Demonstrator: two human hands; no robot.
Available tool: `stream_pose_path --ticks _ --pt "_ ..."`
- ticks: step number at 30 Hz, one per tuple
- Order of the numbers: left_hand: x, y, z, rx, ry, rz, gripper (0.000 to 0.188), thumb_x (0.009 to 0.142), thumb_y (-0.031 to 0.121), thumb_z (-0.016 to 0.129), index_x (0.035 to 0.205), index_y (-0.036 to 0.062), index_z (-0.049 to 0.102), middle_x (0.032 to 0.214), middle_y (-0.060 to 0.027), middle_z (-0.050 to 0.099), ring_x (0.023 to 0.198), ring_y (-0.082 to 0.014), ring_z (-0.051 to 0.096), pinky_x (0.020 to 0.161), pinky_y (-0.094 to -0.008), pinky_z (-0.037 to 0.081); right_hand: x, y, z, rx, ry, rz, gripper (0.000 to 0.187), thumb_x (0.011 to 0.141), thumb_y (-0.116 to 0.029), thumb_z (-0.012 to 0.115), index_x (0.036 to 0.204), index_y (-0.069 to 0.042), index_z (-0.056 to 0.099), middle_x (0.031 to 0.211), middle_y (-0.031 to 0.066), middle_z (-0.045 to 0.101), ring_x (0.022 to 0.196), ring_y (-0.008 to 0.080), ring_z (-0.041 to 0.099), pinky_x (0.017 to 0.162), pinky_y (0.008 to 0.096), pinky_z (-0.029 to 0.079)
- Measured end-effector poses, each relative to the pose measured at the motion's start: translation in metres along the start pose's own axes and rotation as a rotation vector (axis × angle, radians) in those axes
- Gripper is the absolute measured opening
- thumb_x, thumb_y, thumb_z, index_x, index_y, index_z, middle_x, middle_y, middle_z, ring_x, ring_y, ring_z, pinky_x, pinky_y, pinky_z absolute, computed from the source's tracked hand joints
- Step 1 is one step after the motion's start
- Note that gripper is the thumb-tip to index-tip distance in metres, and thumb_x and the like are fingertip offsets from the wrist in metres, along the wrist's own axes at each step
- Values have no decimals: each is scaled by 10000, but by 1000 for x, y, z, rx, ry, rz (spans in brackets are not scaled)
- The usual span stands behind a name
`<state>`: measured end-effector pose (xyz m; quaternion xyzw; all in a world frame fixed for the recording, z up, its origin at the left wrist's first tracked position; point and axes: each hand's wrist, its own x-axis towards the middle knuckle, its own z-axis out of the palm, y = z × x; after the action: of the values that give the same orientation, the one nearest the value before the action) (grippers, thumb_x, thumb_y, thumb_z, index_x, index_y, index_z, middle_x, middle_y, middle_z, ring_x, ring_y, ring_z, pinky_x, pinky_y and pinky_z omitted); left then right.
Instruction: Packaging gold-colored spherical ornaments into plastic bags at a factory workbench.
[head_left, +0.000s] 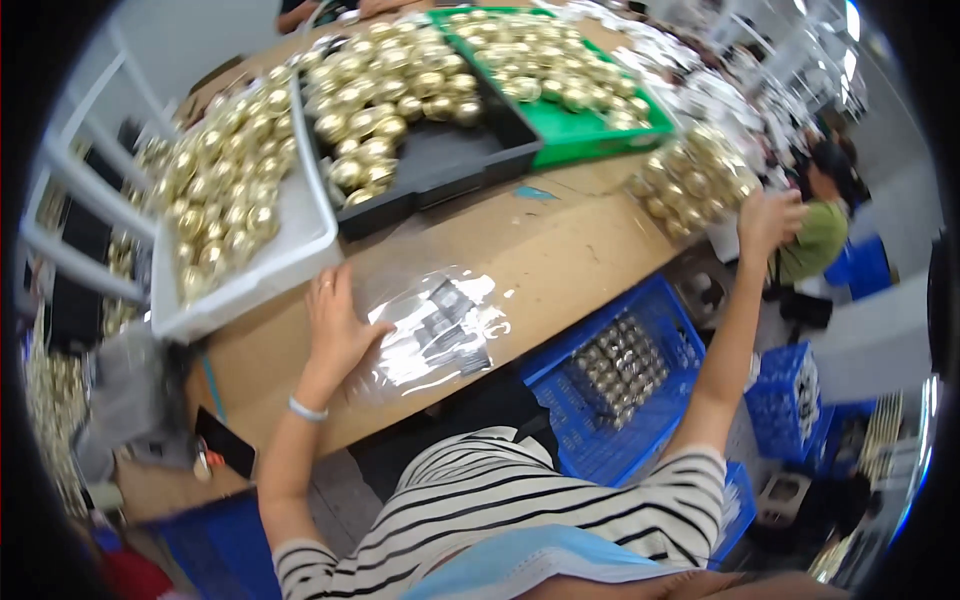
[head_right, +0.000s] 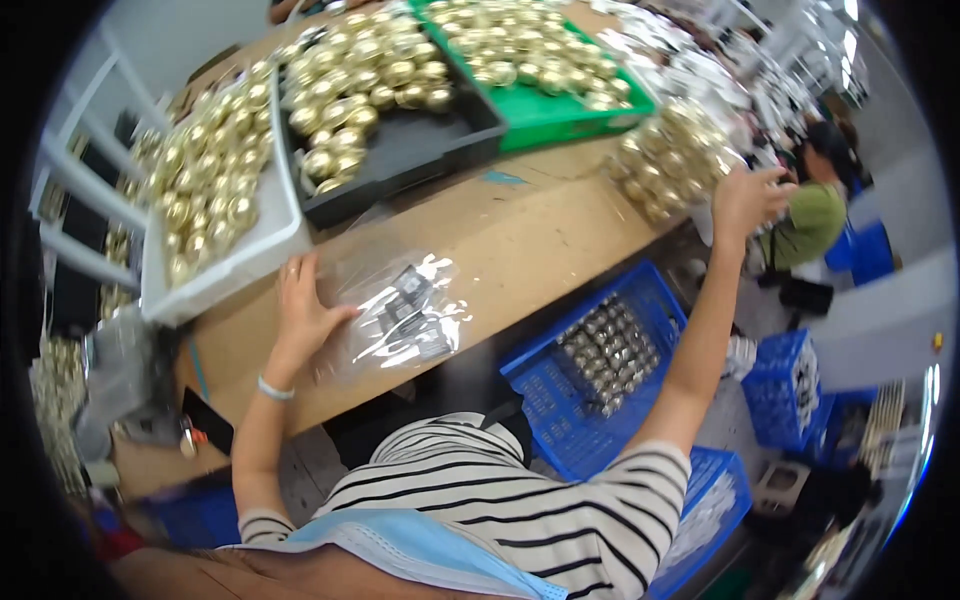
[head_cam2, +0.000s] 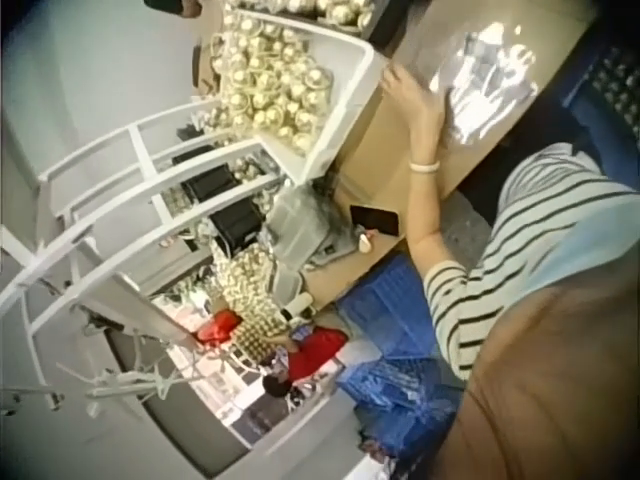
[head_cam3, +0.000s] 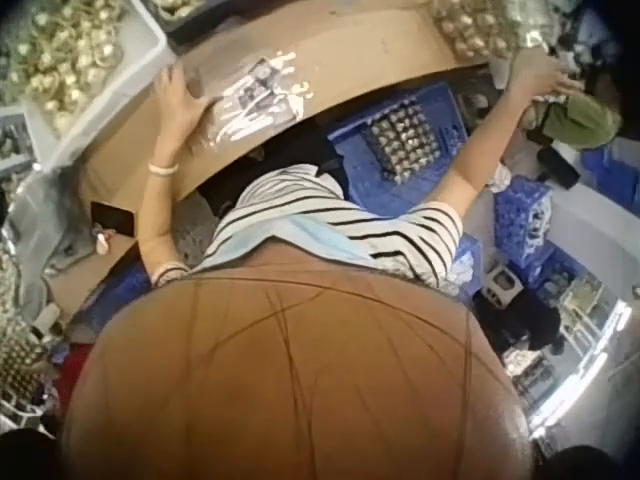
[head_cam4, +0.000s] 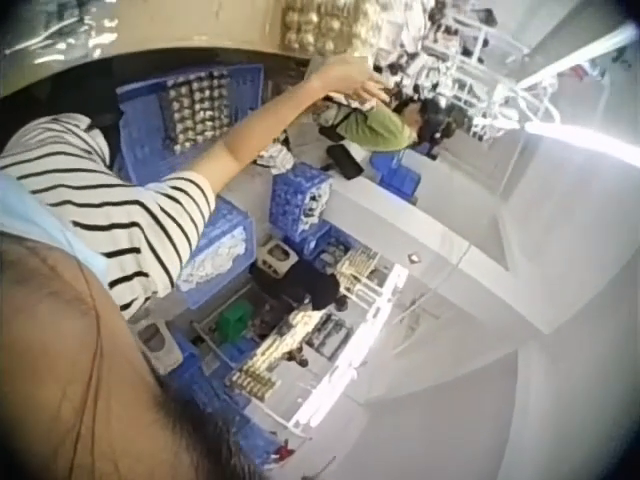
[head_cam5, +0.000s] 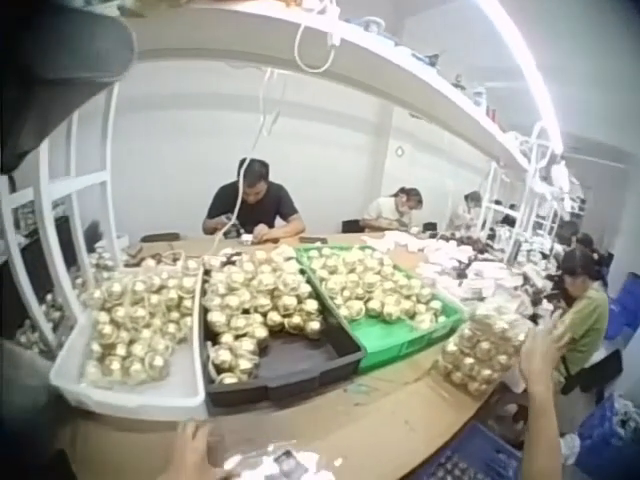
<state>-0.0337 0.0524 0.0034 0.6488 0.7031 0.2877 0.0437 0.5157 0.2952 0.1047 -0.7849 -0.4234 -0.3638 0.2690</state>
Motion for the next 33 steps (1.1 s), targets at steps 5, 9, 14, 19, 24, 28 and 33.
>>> stream_pose_path --ticks 5,9,14,19,24,28,33 --pt "10 -14 1 -301 -76 141 158 862 46 734 980 8 636 865 -123 633 758 -231 631 699 -367 516 -207 -119 -126 1040 -638 -814 569 923 -206 704 1385 36 479 1339 251 546 1252 365 516 1063 433 414" --pt "11 -9 -36 -461 -117 15 61 961 65 632 977 7 629 709 -93 608 556 -166 569 532 -308 468 -284 -181 -163 1237 -643 -794 593 827 -148 811 1317 39 533 1206 226 598 1051 360 594 973 424 471" --pt "18 -3 -70 -191 118 37 132 1015 115 565 946 16 621 638 -50 591 537 -123 573 501 -288 450 -277 -200 -189 1435 -224 -829 401 830 30 732 1211 29 609 1044 164 630 904 279 634 842 353 508" --pt "-7 23 -80 106 246 362 66 936 138 633 915 75 633 783 -88 675 562 -279 630 556 -416 497 -226 -180 -169 1743 -1528 -642 182 941 -54 682 1110 -5 634 1143 102 643 979 191 621 881 329 513" --pt "-42 34 -25 182 74 541 307 909 207 663 1169 43 660 1164 -131 715 1063 -318 697 833 -415 575 -267 -160 -127 1377 -2117 -1192 356 1020 -302 614 1348 -173 671 1527 118 495 1203 211 606 1000 358 473" --pt "-56 10 16 201 -276 314 746 928 431 636 1515 27 412 1610 -195 341 1503 -374 291 1176 -598 260 -281 -149 -130 1437 -1471 -1507 287 1016 -308 614 1055 -83 788 1446 128 547 908 212 672 863 332 525" --pt "-70 5 38 195 -355 246 881 932 552 573 1569 8 301 1654 -202 241 1530 -406 200 1183 -641 179 -264 -148 -147 893 -1534 -766 317 967 -156 626 1216 41 620 1322 238 565 1173 334 563 1017 465 431"
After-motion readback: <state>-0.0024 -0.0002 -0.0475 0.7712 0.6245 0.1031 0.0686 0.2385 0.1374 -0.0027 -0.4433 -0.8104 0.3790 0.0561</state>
